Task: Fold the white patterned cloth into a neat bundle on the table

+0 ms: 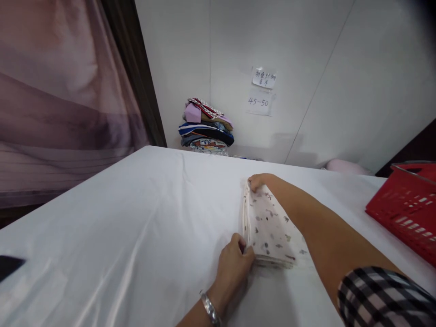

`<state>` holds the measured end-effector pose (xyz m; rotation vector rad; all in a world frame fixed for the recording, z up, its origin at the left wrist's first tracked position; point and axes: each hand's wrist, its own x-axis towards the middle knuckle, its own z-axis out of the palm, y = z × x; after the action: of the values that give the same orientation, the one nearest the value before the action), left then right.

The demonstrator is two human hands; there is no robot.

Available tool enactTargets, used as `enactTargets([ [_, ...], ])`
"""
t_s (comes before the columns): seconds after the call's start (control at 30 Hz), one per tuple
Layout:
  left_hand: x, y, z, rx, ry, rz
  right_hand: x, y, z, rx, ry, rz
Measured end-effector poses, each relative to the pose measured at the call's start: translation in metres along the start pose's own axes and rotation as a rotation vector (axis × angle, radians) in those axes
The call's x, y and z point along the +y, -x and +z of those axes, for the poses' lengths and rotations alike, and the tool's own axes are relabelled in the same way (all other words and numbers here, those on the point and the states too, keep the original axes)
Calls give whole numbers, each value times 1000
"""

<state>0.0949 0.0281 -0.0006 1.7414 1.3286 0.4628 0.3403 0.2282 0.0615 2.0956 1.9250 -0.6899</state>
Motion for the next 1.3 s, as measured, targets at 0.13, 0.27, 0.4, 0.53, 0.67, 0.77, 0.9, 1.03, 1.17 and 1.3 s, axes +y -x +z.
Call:
enactTargets([
  [0.13, 1, 1, -1, -7, -4, -12, -5, -6, 0, -62, -3, 27],
  [0.27, 0, 0, -1, -10, -2, -21, -6, 4, -3, -57, -45, 26],
  [0.4, -1, -2, 0, 2, 33, -18, 3, 29, -16, 31, -134, -32],
  [0.53, -3, -6, -2, -41, 105, -3, 15, 69, -39, 145, -214, -62],
  [0.67, 4, -18, -29, -52, 54, 117, 24, 120, -65, 324, -352, -92],
  [0.77, 30, -33, -80, 80, -232, 223, 29, 154, -83, 518, -570, -196],
  [0.9, 86, -38, -161, 468, -639, 477, 33, 183, -96, 890, -728, -302],
  [1.03, 105, -25, -199, 677, -874, 719, 29, 202, -62, 1200, -702, -329],
  [1.17, 40, -7, -182, 550, -1029, 797, 20, 213, 43, 1229, -494, -295],
  [1.3, -47, 17, -145, 202, -1058, 867, 18, 216, 159, 885, -270, -452],
])
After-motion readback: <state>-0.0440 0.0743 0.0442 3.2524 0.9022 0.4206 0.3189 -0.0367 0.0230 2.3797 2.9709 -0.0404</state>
